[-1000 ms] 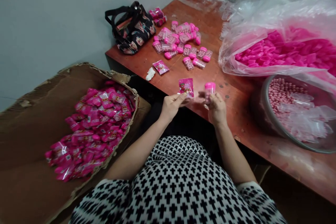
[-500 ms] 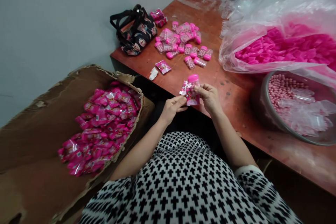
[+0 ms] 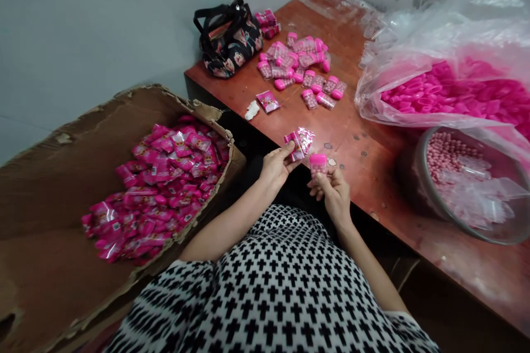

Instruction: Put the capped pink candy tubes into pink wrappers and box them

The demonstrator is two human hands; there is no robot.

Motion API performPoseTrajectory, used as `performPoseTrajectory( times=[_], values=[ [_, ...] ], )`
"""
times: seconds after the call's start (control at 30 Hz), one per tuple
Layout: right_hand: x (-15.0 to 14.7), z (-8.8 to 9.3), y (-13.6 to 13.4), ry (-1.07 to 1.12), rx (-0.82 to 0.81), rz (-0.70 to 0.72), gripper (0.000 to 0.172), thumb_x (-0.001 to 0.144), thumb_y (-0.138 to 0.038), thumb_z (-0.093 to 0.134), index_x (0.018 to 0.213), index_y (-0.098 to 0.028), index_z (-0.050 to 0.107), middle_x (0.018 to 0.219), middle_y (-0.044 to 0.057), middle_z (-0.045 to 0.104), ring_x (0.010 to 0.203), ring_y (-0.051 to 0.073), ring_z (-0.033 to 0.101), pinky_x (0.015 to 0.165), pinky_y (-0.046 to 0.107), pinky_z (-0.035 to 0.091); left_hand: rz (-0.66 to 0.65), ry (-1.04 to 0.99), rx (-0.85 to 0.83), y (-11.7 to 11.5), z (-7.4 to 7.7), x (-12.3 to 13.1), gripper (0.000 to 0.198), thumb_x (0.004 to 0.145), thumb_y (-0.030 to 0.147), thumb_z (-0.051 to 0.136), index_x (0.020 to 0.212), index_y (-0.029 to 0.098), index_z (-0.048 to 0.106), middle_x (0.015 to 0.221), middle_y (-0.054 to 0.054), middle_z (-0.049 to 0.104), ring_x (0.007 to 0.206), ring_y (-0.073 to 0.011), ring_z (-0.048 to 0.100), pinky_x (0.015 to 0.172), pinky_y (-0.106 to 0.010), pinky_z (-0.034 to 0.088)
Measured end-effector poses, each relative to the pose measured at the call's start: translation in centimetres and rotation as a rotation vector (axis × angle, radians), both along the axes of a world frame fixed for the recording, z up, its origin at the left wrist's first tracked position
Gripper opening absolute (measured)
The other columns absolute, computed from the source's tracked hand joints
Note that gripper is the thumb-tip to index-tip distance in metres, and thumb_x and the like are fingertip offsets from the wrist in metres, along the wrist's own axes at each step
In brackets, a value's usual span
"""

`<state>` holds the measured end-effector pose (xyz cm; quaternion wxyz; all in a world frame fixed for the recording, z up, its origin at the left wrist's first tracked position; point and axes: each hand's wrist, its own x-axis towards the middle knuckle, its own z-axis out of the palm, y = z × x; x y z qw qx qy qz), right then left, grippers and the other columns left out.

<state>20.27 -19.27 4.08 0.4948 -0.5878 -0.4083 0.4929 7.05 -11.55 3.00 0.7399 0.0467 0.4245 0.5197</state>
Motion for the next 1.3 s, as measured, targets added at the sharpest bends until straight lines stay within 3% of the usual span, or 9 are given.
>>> performPoseTrajectory(
  times=[0.1,0.33,0.53,0.73,0.97,1.2,1.3],
  values=[
    [-1.1,-0.4,-1.2,-0.037,-0.012,-0.016,0.029,0.078,-0.044,0.061,0.087,-0.018,0.051,0.063,-0.002,0.067,0.044,0.008,0.056,0.038,0.017,0.04,0.012,-0.059,-0.017,0.0,-0.2,0.7,0.018,0.069,0.023,0.074,0.074,0.01,0.062,0.069,-0.004,0.067,0.06,-0.0121,0.063,0.062,-0.026,0.054],
    [-1.8,-1.0,-0.5,-0.064,-0.025,-0.071,0.028,0.078,-0.045,0.061,0.086,-0.019,0.051,0.061,-0.004,0.064,0.045,0.008,0.056,0.039,0.017,0.041,0.01,-0.162,-0.007,-0.4,0.0,1.7,0.02,0.068,0.023,0.075,0.077,0.011,0.062,0.072,-0.004,0.067,0.063,-0.0121,0.063,0.066,-0.026,0.052],
    [-2.0,-1.1,-0.1,-0.022,-0.025,-0.039,0.029,0.079,-0.045,0.06,0.085,-0.019,0.05,0.061,-0.004,0.064,0.044,0.008,0.056,0.04,0.017,0.041,-0.056,-0.034,0.137,-0.9,0.3,1.5,0.032,0.061,0.033,0.079,0.07,0.011,0.058,0.062,-0.001,0.061,0.052,-0.0094,0.057,0.052,-0.021,0.046],
    [-1.8,-1.6,0.2,0.002,-0.003,-0.051,0.028,0.078,-0.044,0.061,0.086,-0.019,0.05,0.061,-0.004,0.064,0.044,0.008,0.055,0.04,0.017,0.041,-0.215,-0.011,0.314,-0.9,0.3,1.1,0.035,0.06,0.032,0.079,0.082,0.011,0.061,0.069,-0.002,0.065,0.057,-0.0102,0.06,0.057,-0.023,0.048],
    [-1.6,-2.3,0.3,-0.068,0.052,-0.069,0.025,0.078,-0.042,0.062,0.084,-0.02,0.052,0.062,-0.004,0.063,0.045,0.007,0.054,0.042,0.017,0.041,-0.365,0.056,0.234,-0.8,-0.2,0.9,0.031,0.058,0.028,0.08,0.074,0.008,0.063,0.063,-0.003,0.064,0.056,-0.0114,0.06,0.059,-0.025,0.05],
    [-0.9,-2.6,1.3,0.315,-0.115,0.036,0.028,0.077,-0.045,0.061,0.079,-0.019,0.051,0.055,-0.003,0.063,0.038,0.008,0.052,0.033,0.017,0.034,-0.398,0.23,0.299,-0.7,0.2,0.9,0.027,0.057,0.03,0.08,0.063,0.008,0.064,0.055,-0.001,0.06,0.05,-0.0085,0.055,0.055,-0.023,0.046],
    [-0.8,-2.7,1.4,0.23,-0.041,-0.012,0.027,0.075,-0.043,0.064,0.08,-0.019,0.051,0.056,-0.004,0.063,0.04,0.007,0.052,0.036,0.017,0.037,-0.401,0.264,0.295,-1.2,0.2,1.3,0.028,0.058,0.032,0.079,0.064,0.008,0.065,0.056,-0.001,0.06,0.048,-0.0084,0.053,0.05,-0.023,0.044]
  ],
)
